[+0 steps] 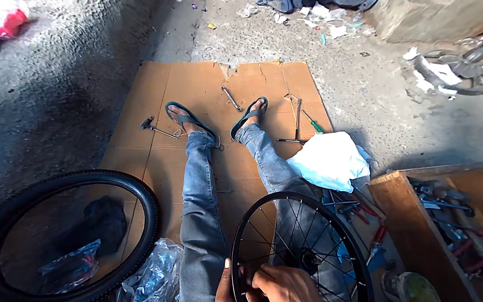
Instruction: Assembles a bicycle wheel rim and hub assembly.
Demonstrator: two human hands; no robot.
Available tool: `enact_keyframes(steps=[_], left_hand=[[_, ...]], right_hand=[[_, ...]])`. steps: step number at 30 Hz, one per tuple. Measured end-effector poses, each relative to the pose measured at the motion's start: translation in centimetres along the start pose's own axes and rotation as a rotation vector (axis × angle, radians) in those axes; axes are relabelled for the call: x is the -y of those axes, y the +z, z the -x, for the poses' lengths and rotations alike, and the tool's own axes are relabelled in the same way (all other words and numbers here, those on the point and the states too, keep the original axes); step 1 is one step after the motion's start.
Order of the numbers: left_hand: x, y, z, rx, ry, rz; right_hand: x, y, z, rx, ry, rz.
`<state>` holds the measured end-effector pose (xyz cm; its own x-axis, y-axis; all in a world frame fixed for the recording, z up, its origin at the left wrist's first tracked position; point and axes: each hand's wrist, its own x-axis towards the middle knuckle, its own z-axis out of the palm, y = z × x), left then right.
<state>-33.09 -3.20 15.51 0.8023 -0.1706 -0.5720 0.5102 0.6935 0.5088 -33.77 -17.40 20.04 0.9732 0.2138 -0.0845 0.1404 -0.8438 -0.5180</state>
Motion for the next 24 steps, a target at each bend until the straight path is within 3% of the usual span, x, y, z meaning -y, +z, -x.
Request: enact_keyframes(steps=[5, 8, 14, 24], left_hand=[[-0.5, 0.4, -0.2, -0.041, -0.112, -0.033], [-0.5, 0.0, -0.3, -0.021, -0.115, -0.058], [-0.4, 0.7, 0.1, -0.086, -0.102, -0.037], [-0.4, 0.5, 0.0, -0.092, -0.106, -0.034]], right_hand=[[-0.6, 0.0, -3.1, 0.006, -0.035, 0.030], [-0.3, 0.5, -3.8, 0.101, -0.012, 0.062], [-0.1, 2.3, -3.4, -0.078, 0.065, 0.096], [-0.7, 2.9, -3.4, -0.073, -0.003, 0.094]])
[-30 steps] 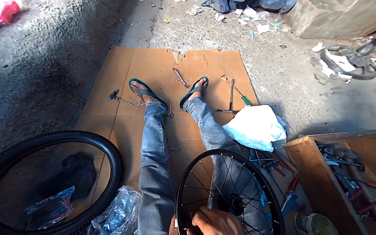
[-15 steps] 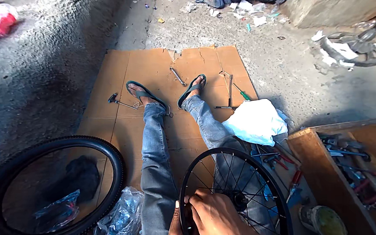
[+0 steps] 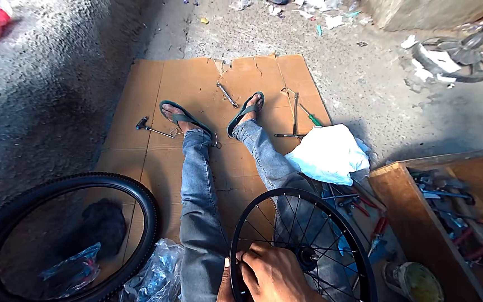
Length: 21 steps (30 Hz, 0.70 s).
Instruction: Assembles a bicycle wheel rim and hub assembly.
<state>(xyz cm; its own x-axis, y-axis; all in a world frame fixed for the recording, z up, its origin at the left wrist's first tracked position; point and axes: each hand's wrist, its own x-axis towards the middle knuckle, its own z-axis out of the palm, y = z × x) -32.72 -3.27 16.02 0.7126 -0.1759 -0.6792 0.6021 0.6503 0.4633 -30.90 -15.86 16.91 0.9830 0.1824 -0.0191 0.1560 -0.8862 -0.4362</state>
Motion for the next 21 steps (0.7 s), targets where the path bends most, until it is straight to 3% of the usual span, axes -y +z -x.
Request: enact_keyframes(steps=[5, 11, 14, 16, 21], left_hand=[[0.1, -0.3, 0.1, 0.017, 0.022, -0.040], [0.1, -0.2, 0.2, 0.023, -0.004, -0.029], [0.1, -0.2, 0.2, 0.004, -0.006, -0.028], [0.1, -0.2, 0.2, -0.023, 0.005, -0.032], [0.3, -0.3, 0.2, -0.005, -0.011, -0.027]], right_hand=[[-0.1, 0.2, -0.3, -0.011, -0.135, -0.068], [0.1, 0.7, -0.9, -0.131, -0.088, -0.128], [0.5, 0.1, -0.7, -0.039, -0.009, -0.058], [0.5, -0.4, -0.3, 0.003, -0.049, -0.035], [-0.2, 0.4, -0.8, -0.079, -0.126, -0.115]])
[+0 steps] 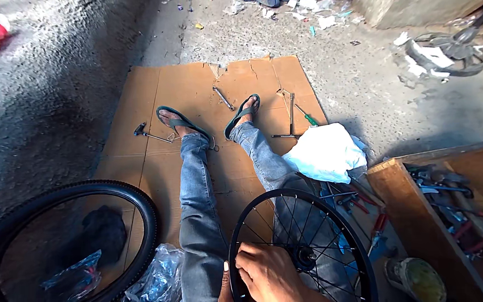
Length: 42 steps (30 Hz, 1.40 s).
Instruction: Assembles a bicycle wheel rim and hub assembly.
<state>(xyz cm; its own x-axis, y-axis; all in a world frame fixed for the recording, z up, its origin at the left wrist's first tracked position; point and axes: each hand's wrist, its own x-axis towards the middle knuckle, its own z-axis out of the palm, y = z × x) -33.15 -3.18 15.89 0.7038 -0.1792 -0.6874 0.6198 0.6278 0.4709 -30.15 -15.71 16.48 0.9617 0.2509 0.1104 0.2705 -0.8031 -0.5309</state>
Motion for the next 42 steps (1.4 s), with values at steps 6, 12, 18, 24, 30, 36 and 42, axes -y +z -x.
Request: enact_keyframes(steps=[6, 12, 18, 24, 30, 36, 42], left_hand=[[-0.1, 0.1, -0.1, -0.004, 0.008, 0.002], [0.2, -0.4, -0.2, 0.044, -0.009, -0.007], [0.1, -0.3, 0.0, 0.056, 0.009, 0.005], [-0.1, 0.2, 0.2, 0.008, 0.012, 0.018], [-0.1, 0.0, 0.0, 0.041, 0.034, 0.040], [-1.6, 1.0, -0.8, 0.013, 0.050, -0.043], [-1.5, 0.3, -1.3, 0.040, 0.121, -0.057]], right_hand=[[0.7, -0.3, 0.3, 0.043, 0.059, 0.102], [0.2, 0.2, -0.2, -0.014, 0.027, 0.014], [0.7, -1.0, 0.8, 0.144, 0.140, 0.085], [0.8, -0.5, 0.8, 0.071, 0.181, 0.072], [0.8, -0.5, 1.2, 0.052, 0.165, 0.072], [1.0, -0.6, 1.1, 0.036, 0.180, 0.068], [0.6, -0.4, 0.7, 0.062, 0.074, -0.001]])
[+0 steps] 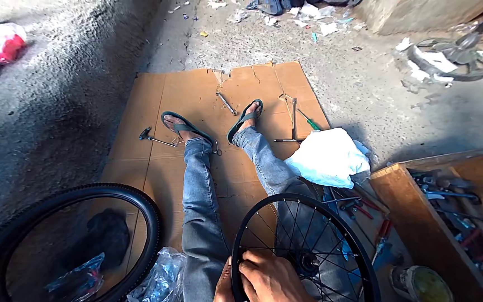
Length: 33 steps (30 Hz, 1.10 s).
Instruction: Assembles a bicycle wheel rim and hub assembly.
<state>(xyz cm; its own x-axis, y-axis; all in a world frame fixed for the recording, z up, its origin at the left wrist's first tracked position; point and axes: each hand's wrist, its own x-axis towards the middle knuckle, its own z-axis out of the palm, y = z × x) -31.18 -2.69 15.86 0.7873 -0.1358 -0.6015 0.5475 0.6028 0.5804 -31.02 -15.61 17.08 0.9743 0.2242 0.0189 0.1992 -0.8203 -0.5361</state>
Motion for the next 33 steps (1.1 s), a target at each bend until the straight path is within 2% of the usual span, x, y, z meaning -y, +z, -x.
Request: enact_keyframes(steps=[5, 10, 14, 18, 21, 23, 25, 28, 31, 33], left_hand=[[0.8, -0.3, 0.5, 0.002, 0.045, 0.093], [2.4, -1.5, 1.6, 0.013, 0.088, 0.107], [2.6, -1.2, 2.4, 0.015, 0.095, 0.130], [1.2, -0.3, 1.3, 0.064, 0.056, 0.142], [-0.5, -0.3, -0.8, 0.051, -0.044, 0.031], [-0.4, -0.5, -1.5, 0.030, -0.048, 0.006], [0.6, -1.0, -1.0, 0.013, 0.019, 0.011], [2.7, -1.3, 0.8, -0.031, 0.108, 0.058], [3.1, -1.0, 1.3, 0.004, 0.113, 0.111], [3.1, -0.9, 1.3, -0.018, 0.110, 0.104]], right_hand=[[-0.3, 0.4, 0.0, -0.070, -0.053, -0.053], [0.7, 0.1, 0.9, 0.024, -0.006, -0.033], [0.5, -0.6, 1.6, 0.051, -0.094, -0.027], [0.4, -0.4, 1.2, -0.030, -0.100, -0.081], [0.7, 0.3, 1.3, -0.049, -0.078, -0.054], [0.8, -0.3, 1.6, -0.013, -0.060, -0.039], [0.8, -2.4, 1.7, 0.072, -0.016, -0.063], [0.5, -4.7, 1.2, 0.055, -0.004, 0.011], [-0.2, -4.1, 1.0, 0.150, -0.002, 0.104], [-0.2, -3.2, 1.1, 0.145, 0.032, 0.125]])
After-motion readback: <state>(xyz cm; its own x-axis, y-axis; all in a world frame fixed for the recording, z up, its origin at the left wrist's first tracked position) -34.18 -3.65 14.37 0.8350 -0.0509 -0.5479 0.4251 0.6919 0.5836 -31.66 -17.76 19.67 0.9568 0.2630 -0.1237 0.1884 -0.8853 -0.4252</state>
